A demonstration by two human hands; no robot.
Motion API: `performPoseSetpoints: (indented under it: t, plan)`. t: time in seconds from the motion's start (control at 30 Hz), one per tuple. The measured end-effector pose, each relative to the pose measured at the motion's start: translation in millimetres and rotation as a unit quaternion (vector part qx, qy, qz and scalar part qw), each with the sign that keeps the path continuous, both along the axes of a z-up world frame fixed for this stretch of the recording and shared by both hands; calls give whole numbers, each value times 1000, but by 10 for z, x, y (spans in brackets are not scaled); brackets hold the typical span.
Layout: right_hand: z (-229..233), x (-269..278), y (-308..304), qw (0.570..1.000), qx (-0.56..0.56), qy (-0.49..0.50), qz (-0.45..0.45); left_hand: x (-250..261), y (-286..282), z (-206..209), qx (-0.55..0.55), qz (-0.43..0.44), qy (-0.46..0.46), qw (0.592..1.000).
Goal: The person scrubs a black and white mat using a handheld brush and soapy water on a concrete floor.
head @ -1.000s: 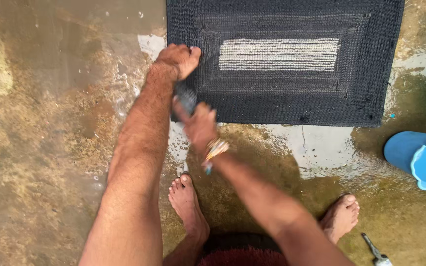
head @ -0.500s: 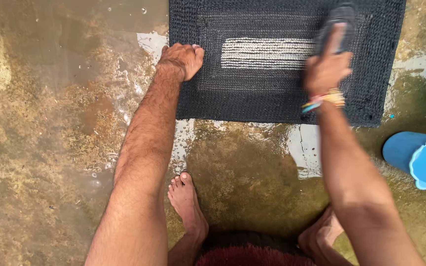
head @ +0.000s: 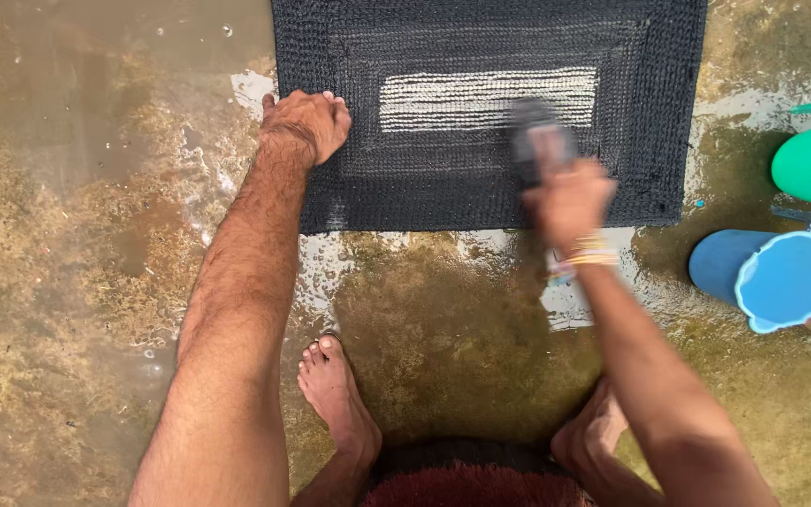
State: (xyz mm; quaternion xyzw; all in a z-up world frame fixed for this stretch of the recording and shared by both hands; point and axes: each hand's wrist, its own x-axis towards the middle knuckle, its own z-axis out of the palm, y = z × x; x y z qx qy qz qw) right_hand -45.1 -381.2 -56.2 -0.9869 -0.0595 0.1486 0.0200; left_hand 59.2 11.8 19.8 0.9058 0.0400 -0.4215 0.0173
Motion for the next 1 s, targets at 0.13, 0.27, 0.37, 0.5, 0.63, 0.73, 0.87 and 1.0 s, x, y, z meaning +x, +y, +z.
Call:
performPoseSetpoints:
  t: [0.13,0.27,0.37,0.5,0.63,0.73,0.87,1.0]
  plan:
    - [-108,-96,-940,973,-12,-156,-169,-128,-82,45,20,-44,25,999]
    - [-305,-284,-248,955,4,-214,-207,-214,-176,-9,43,-80,27,995]
    - [-213,-655,879,987,132,-83,-43,-242,-300,-41,65,-105,45,991]
    - [46,-702,1508,987,98,49,118,-291,-437,-67,105,-129,46,985]
    - [77,-452,264,995,89,-40,15,-263,-482,-151,105,-127,19,986]
    - [151,-308,-723,986,5,-65,-154,-309,-467,-169,112,-124,16,986]
    - [-101,-170,-655,952,-3,-176,-251,-371,-408,-165,86,-113,-11,990]
    - [-205,-235,627,966,42,-122,-224,-327,-417,-148,85,-122,-4,989]
